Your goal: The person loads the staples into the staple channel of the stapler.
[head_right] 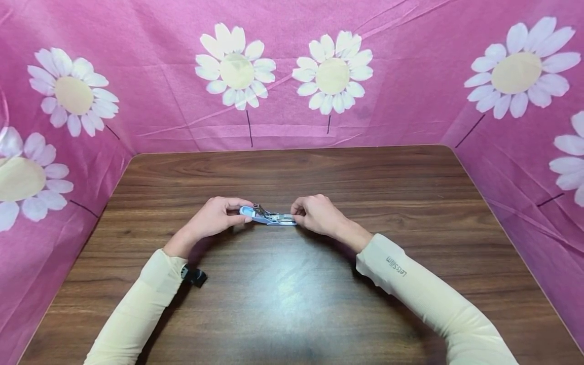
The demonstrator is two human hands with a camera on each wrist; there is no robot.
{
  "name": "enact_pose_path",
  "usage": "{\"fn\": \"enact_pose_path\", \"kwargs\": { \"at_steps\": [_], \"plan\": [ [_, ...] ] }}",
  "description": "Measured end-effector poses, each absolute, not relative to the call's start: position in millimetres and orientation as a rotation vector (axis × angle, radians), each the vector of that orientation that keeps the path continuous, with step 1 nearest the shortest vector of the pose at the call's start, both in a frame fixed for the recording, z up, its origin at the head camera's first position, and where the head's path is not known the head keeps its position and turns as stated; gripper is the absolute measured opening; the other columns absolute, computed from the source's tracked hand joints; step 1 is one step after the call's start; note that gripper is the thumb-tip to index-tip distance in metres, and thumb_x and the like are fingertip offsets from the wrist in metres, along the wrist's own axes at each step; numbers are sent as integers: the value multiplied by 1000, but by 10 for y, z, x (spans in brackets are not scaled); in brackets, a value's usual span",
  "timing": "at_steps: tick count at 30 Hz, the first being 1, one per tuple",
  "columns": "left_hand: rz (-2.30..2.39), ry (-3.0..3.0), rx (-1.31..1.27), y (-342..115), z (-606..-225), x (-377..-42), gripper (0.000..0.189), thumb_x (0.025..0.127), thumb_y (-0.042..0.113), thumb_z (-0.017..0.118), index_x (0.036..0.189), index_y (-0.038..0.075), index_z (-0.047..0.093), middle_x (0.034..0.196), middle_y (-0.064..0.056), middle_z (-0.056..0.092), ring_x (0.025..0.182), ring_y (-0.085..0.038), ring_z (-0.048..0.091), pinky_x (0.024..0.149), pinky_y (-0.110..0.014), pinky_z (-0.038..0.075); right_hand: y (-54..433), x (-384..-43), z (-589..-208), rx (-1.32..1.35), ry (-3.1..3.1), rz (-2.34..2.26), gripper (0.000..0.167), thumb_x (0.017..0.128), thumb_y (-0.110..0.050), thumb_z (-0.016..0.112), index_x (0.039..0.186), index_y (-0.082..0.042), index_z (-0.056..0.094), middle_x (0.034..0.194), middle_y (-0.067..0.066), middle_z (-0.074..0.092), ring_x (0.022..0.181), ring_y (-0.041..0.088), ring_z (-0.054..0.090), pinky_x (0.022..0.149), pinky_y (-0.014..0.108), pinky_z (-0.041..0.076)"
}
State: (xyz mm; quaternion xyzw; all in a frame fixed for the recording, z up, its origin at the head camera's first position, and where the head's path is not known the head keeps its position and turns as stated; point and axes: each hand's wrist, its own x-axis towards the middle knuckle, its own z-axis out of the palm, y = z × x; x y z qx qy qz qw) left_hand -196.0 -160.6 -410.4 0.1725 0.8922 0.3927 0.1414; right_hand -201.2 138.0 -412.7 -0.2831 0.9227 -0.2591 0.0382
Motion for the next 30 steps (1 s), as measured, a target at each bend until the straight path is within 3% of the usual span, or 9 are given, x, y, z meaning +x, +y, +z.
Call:
{"fn": "enact_pose_path", "kwargs": {
  "at_steps": [30],
  "plan": [
    [1143,2592,488,-1592,-4112,-1951,29,90,32,79,118,26,76,102,9,78,76,-13,54,64,-27,42,1399,-2010,-4155,-825,2780,-864,3,88,-18,76,89,-15,75,76,-11,72,69,0,60,68,24,50]
  ]
}}
